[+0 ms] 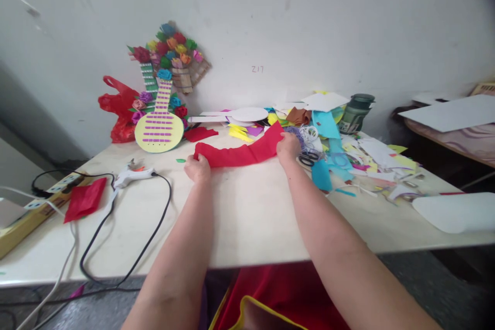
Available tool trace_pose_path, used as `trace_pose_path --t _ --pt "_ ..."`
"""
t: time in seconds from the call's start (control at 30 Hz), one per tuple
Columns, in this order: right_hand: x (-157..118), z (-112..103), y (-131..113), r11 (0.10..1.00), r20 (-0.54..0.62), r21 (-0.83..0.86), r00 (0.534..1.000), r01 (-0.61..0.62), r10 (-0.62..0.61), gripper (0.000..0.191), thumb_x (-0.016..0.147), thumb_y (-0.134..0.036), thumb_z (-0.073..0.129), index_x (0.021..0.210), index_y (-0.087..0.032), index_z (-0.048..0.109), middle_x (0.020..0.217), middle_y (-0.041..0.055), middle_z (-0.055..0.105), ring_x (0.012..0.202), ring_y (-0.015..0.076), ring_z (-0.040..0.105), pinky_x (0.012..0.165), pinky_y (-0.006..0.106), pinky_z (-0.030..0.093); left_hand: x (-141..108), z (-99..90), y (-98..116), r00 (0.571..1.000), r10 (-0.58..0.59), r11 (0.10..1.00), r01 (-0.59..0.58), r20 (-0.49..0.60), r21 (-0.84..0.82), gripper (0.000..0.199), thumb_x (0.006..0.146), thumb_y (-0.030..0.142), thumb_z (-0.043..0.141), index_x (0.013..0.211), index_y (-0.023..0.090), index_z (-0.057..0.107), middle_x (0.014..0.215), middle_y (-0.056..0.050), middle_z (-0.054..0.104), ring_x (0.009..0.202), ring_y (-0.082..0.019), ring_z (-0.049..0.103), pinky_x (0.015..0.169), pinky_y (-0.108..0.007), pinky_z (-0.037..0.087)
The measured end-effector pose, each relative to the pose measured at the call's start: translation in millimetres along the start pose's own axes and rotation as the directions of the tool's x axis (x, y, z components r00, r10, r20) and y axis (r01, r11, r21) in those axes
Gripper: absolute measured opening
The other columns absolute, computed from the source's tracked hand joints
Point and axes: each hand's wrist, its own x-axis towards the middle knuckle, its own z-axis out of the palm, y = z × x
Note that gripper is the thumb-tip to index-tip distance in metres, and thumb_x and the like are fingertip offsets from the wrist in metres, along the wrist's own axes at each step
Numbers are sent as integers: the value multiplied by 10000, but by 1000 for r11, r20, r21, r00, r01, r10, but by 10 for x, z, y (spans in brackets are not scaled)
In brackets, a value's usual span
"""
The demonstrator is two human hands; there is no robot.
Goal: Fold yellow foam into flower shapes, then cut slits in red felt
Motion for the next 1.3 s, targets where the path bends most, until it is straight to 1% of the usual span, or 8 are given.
trace_pose_path --t 0.4,0.53,0.63,0.73,0.83,0.93,1.07,1.3 --pt "34 29 157 979 33 -87 982 -182 186 380 770 -248 457 1108 -112 567 1167 191 459 882 282 591 767 423 448 -22 -36 21 998 -2 998 6 63 -63 280 714 266 472 880 144 662 876 -138 671 889 -262 598 816 -338 434" --pt "20 1 212 972 -10 -62 974 -225 225 487 784 -252 436 1254 -122 439 1359 207 270 928 290 572 750 423 453 -38 -47 39 994 1 999 3 107 -44 293 698 311 482 867 168 675 901 -145 675 895 -279 592 779 -361 444" --pt "-19 1 173 992 -82 -23 989 -124 122 497 809 -221 398 1299 -140 388 1413 189 197 992 280 537 762 390 441 -45 -43 39 992 -5 999 11 129 -46 302 690 319 491 872 166 677 923 -155 673 901 -287 592 765 -369 445" --pt "-109 60 35 994 -29 -10 993 111 -111 411 830 -178 353 1214 -126 490 1398 161 273 1098 265 463 819 359 407 -48 -36 38 988 -3 1000 7 156 -23 284 684 307 492 841 162 679 914 -168 671 896 -301 594 759 -381 445" --pt "-259 181 -165 932 154 -26 923 360 -352 382 844 -227 375 1175 -127 538 1380 117 352 1166 258 392 906 354 355 -45 -37 43 985 -3 1000 2 170 5 273 677 302 499 823 155 676 911 -180 667 900 -310 596 756 -385 445" --pt "-428 334 -321 824 322 -17 783 566 -532 525 856 -398 378 1301 -125 427 1440 114 270 1284 251 253 1042 373 192 -22 -51 34 979 -13 1000 7 203 28 285 670 334 515 827 154 672 910 -174 667 898 -307 601 748 -380 448" --pt "-559 487 -359 784 665 10 581 620 -468 732 822 -610 263 1401 -161 258 1482 74 168 1357 241 99 1076 437 52 51 -74 -20 967 -24 999 15 252 35 233 646 306 540 772 157 667 881 -160 671 863 -295 614 710 -361 452" --pt "-543 481 -331 804 743 -23 549 594 -384 810 793 -676 198 1424 -171 168 1496 63 78 1367 243 8 1073 467 13 165 -183 -90 957 -62 984 11 284 179 180 619 181 563 771 155 656 922 -166 661 898 -304 605 715 -369 450"
